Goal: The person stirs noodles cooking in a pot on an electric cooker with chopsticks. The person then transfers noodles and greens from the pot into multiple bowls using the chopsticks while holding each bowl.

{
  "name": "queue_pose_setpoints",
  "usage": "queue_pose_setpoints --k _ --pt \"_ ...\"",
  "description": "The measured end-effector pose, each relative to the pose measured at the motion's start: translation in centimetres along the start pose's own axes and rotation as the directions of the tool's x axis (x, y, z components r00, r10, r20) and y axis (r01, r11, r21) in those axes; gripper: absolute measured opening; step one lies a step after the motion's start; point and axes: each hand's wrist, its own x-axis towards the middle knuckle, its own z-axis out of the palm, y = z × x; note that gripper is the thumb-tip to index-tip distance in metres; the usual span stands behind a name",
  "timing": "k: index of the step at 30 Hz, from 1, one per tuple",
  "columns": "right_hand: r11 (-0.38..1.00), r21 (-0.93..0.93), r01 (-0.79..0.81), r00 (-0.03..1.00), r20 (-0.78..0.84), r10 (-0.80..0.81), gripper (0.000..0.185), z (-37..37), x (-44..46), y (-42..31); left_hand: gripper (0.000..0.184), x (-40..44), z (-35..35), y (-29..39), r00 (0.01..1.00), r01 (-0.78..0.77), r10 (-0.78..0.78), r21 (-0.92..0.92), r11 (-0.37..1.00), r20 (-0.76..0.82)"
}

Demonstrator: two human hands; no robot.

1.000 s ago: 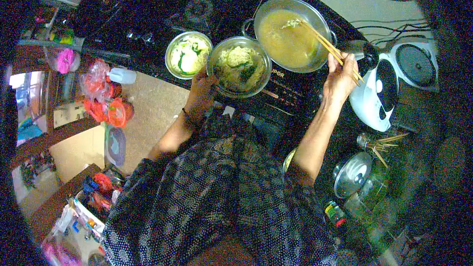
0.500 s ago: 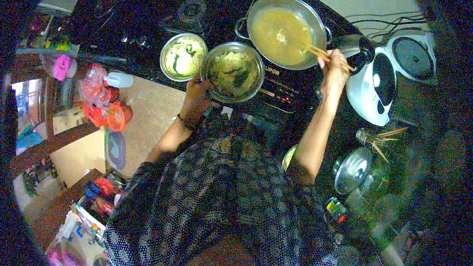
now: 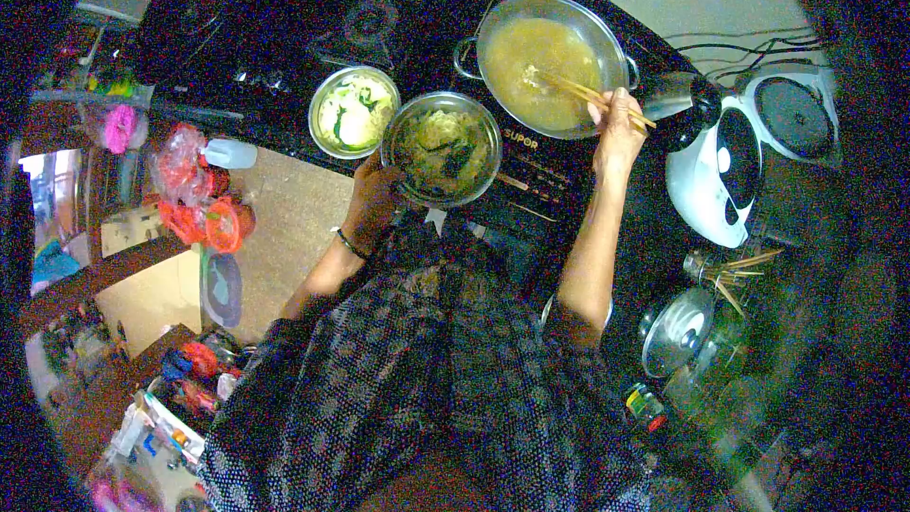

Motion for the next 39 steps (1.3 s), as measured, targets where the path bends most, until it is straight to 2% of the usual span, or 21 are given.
queue_pose_setpoints --k 4,6,11,13,17,19,23,26,29,30,32,34,35,37,38,39 --pt "0.981 0.196 0.003 1.000 -0.021 0.001 0.022 0.1 0.2 -1.5 0.047 0.3 0.1 0.2 0.999 -0.018 0.016 -0.060 0.998 -0.029" --pt "0.955 0.295 0.001 1.000 0.011 -0.005 0.022 0.0 0.1 -2.5 0.045 0.2 0.3 0.8 1.000 0.001 -0.001 -0.017 1.000 -0.013" --pt "0.925 0.381 0.016 0.999 0.022 -0.026 0.023 -0.7 -0.3 -4.7 0.038 1.7 0.4 0.3 1.000 -0.018 0.018 0.057 0.998 0.005" --pt "0.916 0.399 0.035 0.999 0.009 -0.042 0.023 -0.1 -0.9 -6.1 0.037 1.6 1.1 0.8 0.999 -0.017 0.021 0.080 0.997 -0.043" --pt "0.936 0.346 0.057 0.998 -0.020 -0.054 0.022 -0.3 -0.5 -5.4 0.037 1.9 1.5 1.0 0.999 -0.029 0.028 0.054 0.998 0.018" --pt "0.978 0.206 0.045 0.999 0.009 -0.047 0.021 -0.9 0.0 -3.6 0.038 2.2 1.7 0.7 0.998 -0.062 0.061 0.025 0.998 0.025" --pt "0.990 0.081 -0.115 0.991 0.074 0.109 0.021 -0.3 -0.4 0.4 0.040 2.8 0.2 -0.5 0.998 -0.028 0.034 0.104 0.994 -0.051" --pt "0.991 0.005 -0.130 0.988 0.089 0.129 0.025 0.5 -0.7 2.4 0.041 2.8 -1.0 -1.1 0.999 -0.034 0.037 0.084 0.996 -0.033" --pt "0.998 0.036 -0.057 0.996 0.067 0.055 0.026 0.5 -0.5 3.7 0.040 2.6 -1.3 -1.5 0.996 -0.064 0.068 0.064 0.996 -0.056" --pt "0.997 0.061 -0.040 0.999 0.011 0.039 0.027 0.9 -0.5 3.7 0.039 2.3 -1.1 -1.3 0.993 -0.115 0.118 0.120 0.986 -0.018" --pt "0.996 0.078 -0.035 0.999 0.008 0.034 0.027 0.9 -0.6 3.4 0.037 1.8 -0.7 -0.8 0.985 -0.170 0.168 0.171 0.971 0.021" --pt "0.989 0.136 -0.057 0.998 0.002 0.057 0.025 0.5 -0.4 2.9 0.035 1.5 -0.6 -0.5 0.999 0.028 -0.028 0.011 1.000 -0.027" --pt "0.989 0.135 -0.057 0.998 0.004 0.057 0.025 0.2 -0.4 2.6 0.035 1.5 -0.6 -0.5 0.999 0.027 -0.026 0.009 1.000 -0.028" --pt "0.965 0.257 -0.047 0.999 0.024 0.042 0.024 0.3 -0.6 1.5 0.034 1.7 -0.4 -0.5 1.000 -0.007 0.008 0.031 0.999 -0.013" --pt "0.958 0.281 -0.066 0.996 -0.033 0.078 0.025 0.3 -0.7 0.9 0.034 1.8 -0.3 -0.5 1.000 -0.008 0.009 0.030 1.000 -0.013" --pt "0.945 0.318 -0.083 0.996 -0.008 0.090 0.026 0.1 -0.8 0.3 0.035 1.8 -0.2 -0.6 1.000 -0.017 0.017 0.030 0.999 -0.012"
